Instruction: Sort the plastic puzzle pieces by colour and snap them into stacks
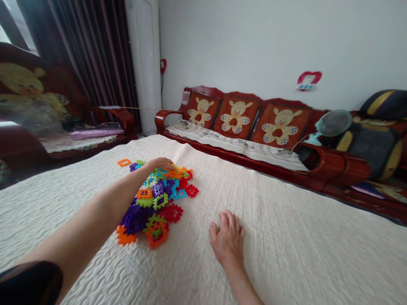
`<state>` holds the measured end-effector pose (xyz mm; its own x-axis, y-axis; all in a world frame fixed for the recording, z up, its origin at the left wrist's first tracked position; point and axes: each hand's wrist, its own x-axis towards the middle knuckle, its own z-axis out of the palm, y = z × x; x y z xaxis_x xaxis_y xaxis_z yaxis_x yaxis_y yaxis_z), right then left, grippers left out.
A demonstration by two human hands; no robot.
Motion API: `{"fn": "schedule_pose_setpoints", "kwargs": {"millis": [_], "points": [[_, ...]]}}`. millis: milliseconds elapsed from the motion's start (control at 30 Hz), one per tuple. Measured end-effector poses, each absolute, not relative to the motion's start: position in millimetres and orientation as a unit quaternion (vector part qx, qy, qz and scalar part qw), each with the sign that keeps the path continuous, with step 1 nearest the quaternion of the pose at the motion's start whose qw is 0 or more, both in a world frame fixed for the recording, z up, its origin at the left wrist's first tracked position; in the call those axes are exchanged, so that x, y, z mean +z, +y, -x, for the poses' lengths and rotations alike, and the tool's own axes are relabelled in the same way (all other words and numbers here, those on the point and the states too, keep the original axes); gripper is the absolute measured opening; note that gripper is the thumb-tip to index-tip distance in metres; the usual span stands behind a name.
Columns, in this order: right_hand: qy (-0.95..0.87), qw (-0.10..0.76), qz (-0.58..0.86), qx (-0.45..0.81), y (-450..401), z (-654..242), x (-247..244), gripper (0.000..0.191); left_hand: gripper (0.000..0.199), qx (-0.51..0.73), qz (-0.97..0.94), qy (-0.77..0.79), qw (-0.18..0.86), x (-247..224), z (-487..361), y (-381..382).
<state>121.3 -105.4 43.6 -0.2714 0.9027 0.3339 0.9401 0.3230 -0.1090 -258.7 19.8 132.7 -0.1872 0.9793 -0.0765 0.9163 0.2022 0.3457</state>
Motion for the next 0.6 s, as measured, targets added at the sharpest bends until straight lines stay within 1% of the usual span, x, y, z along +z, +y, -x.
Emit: {"fn": "schedule_pose_setpoints", "kwargs": {"millis": [100, 200, 300, 467, 567, 600], "points": [[-0.794, 0.165, 0.583, -0.054, -107, -120, 48, 0.041, 0.044, 0.079, -0.603, 0.780, 0.145, 137, 232, 8], [-0.793, 0.167, 0.582, -0.056, -108, -119, 49, 0.040, 0.051, 0.067, -0.594, 0.788, 0.148, 138, 203, -1], [-0.796, 0.175, 0.577, -0.060, -109, -119, 49, 0.040, 0.057, 0.060, -0.600, 0.779, 0.173, 136, 176, -9], [-0.796, 0.178, 0.575, -0.065, -108, -119, 49, 0.041, 0.059, 0.082, -0.622, 0.749, 0.213, 140, 156, -21], [-0.799, 0.179, 0.570, -0.071, -106, -120, 46, 0.042, 0.056, 0.146, -0.630, 0.727, 0.230, 153, 183, -26], [-0.799, 0.182, 0.568, -0.074, -105, -120, 45, 0.042, 0.051, 0.189, -0.625, 0.728, 0.208, 157, 200, -29]]}}
